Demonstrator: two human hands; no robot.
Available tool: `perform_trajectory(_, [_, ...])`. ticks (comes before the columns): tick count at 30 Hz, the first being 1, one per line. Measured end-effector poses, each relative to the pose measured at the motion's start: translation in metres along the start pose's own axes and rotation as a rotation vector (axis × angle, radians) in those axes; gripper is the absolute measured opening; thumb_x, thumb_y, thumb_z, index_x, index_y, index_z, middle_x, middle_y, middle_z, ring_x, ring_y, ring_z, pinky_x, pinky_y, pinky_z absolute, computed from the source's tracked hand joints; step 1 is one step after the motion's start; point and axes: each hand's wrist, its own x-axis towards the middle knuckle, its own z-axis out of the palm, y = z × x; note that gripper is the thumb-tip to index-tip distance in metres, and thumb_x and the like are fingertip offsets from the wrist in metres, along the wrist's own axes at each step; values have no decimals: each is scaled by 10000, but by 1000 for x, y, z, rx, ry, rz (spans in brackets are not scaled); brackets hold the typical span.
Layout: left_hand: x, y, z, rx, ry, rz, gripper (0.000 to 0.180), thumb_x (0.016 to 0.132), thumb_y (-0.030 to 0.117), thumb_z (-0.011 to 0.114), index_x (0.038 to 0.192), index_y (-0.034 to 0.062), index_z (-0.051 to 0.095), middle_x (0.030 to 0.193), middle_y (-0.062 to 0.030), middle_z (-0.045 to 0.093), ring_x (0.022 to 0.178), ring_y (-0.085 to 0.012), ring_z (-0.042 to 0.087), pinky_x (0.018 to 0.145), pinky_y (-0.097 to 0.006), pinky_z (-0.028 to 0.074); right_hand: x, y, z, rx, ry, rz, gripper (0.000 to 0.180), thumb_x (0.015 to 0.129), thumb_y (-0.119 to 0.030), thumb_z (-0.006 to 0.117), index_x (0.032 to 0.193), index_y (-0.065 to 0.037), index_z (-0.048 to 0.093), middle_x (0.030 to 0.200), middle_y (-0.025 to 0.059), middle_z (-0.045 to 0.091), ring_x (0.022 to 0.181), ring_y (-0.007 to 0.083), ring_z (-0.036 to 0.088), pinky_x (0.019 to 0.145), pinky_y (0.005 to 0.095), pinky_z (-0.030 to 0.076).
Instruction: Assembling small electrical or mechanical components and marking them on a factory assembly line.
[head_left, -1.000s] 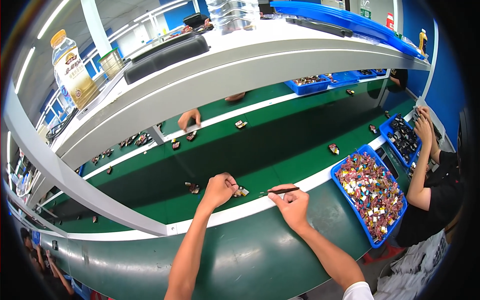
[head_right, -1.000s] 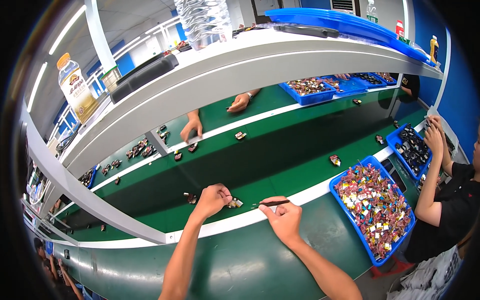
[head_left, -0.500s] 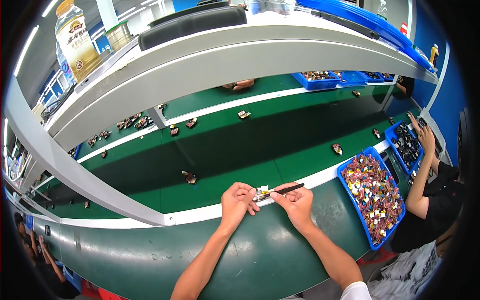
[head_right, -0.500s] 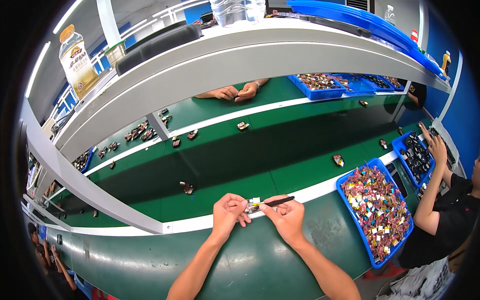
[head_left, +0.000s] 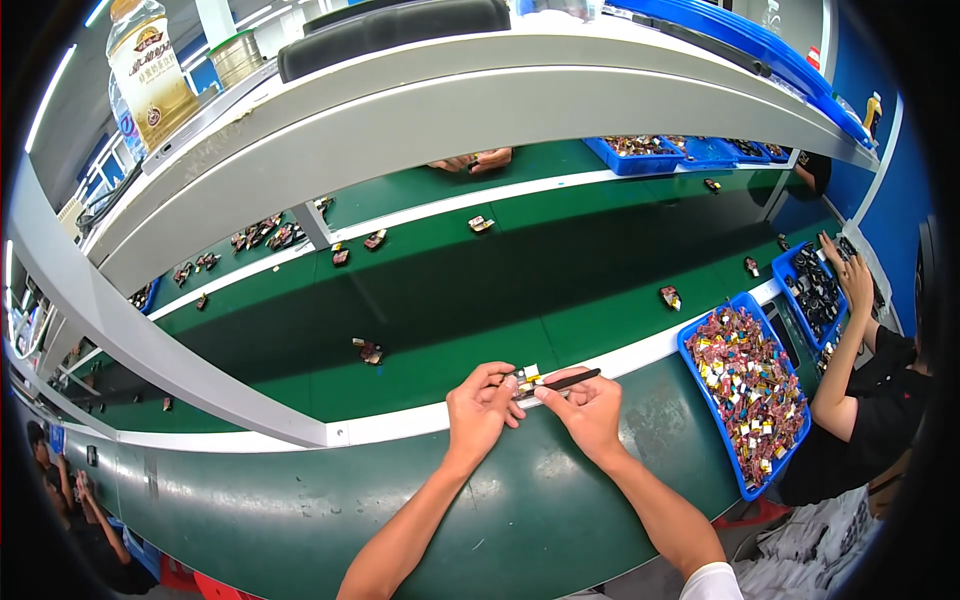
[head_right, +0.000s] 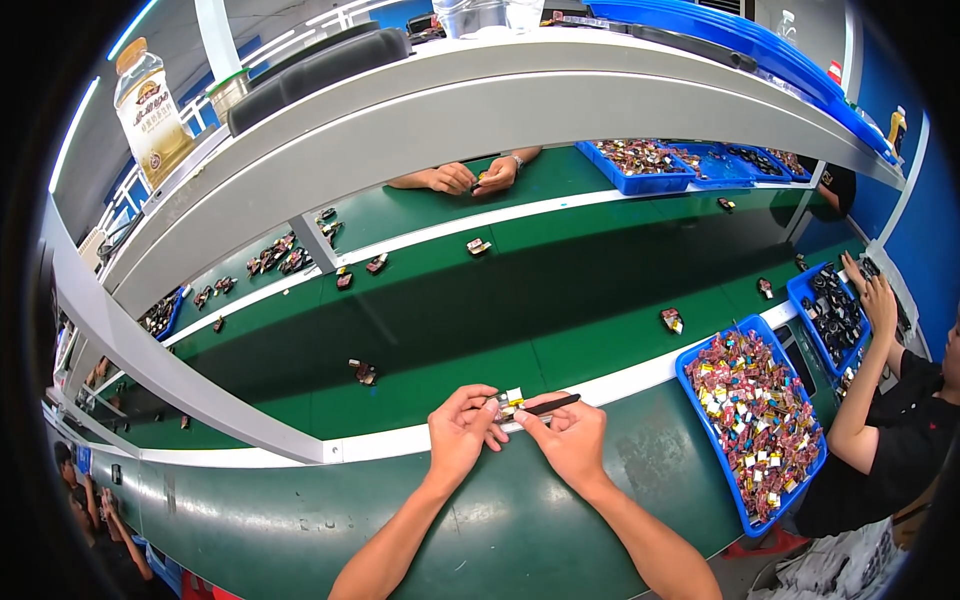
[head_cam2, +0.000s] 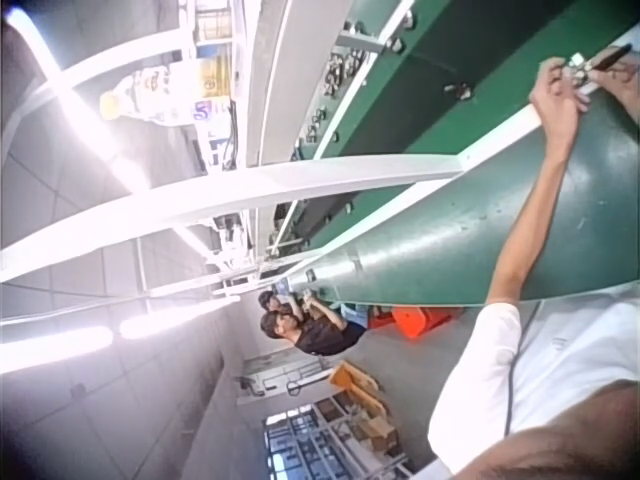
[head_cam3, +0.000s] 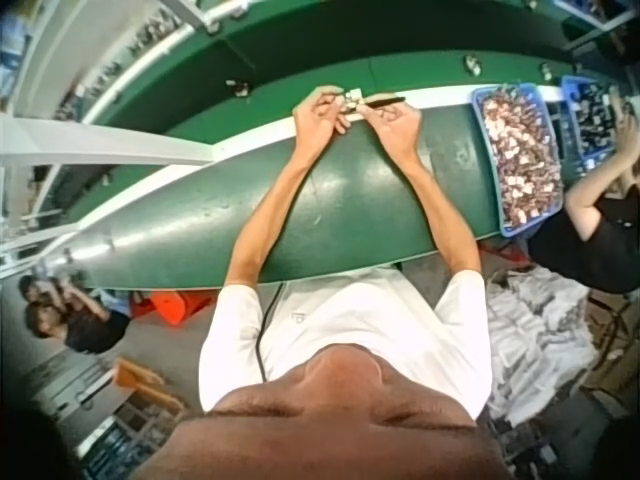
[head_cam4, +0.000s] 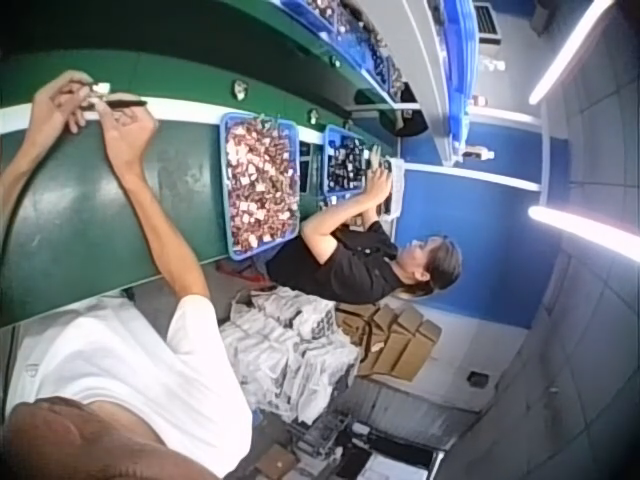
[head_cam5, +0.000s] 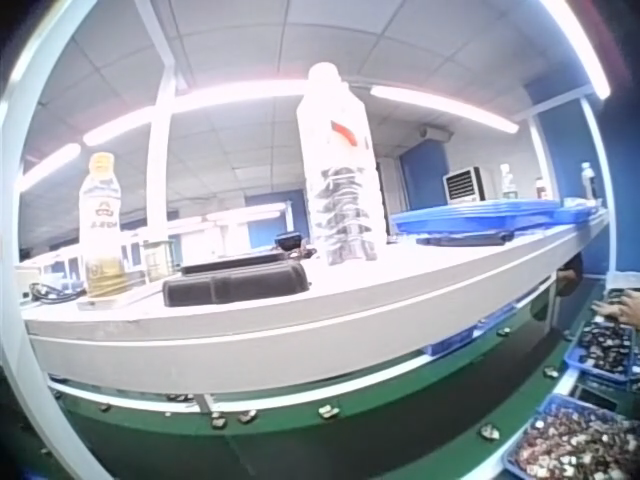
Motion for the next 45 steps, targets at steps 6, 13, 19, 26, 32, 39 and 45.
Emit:
perform_trajectory(6, [-1, -2, 1, 21, -29, 9, 185, 968, 5, 610, 1127, -85, 640, 964, -149, 707, 615, -148, 678, 485, -249, 541, 3, 2, -1, 156, -12, 84, 113, 847, 49, 765, 952, 52, 722, 849, 76, 738, 684, 47, 616, 574, 191, 456])
perform_trajectory(13, [-1, -1, 0, 54, -40, 45, 188, 970, 12, 621, 1124, -95, 638, 892, -150, 710, 614, -156, 686, 491, -253, 545, 7, 1, -6, 178, -39, 221, 128, 839, 60, 765, 952, 68, 707, 886, 130, 744, 799, 138, 712, 726, 240, 571])
perform_trajectory(19, [0, 1, -1, 48, -55, -1, 192, 976, 21, 625, 1121, -103, 633, 874, -160, 703, 617, -174, 696, 496, -259, 556, 7, -2, -8, 151, -48, 216, 142, 831, 68, 771, 954, 66, 701, 900, 132, 745, 804, 139, 713, 726, 239, 573])
perform_trajectory(26, [7, 1, -9, -29, -146, -108, 225, 990, 86, 636, 1117, -99, 642, 885, -161, 709, 630, -198, 711, 511, -264, 576, 6, 1, -7, 175, -57, 174, 136, 836, 100, 748, 956, 66, 695, 892, 134, 743, 827, 152, 720, 745, 240, 579])
perform_trajectory(32, [9, -2, -14, -82, -188, -118, 247, 991, 111, 648, 1118, -101, 645, 891, -165, 712, 634, -207, 716, 511, -267, 580, 2, 1, -5, 169, -49, 51, 118, 842, 86, 756, 942, 40, 714, 814, 50, 715, 628, 7, 563, 520, 165, 402])
perform_trajectory(39, [8, -1, -16, -105, -193, -95, 244, 985, 109, 657, 1113, -98, 646, 900, -174, 717, 638, -211, 716, 509, -270, 581, -3, -7, -2, -30, -25, -71, 85, 832, 44, 787, 894, 12, 738, 704, -43, 653, 515, -44, 350, 446, 183, 237])
perform_trajectory(45, [7, 1, -14, -117, -178, -79, 230, 974, 92, 665, 1119, -86, 646, 901, -155, 718, 660, -196, 717, 525, -268, 583, -3, -8, -1, -30, -26, -49, 84, 828, 43, 790, 886, 9, 740, 690, -45, 648, 515, -42, 347, 448, 185, 230])
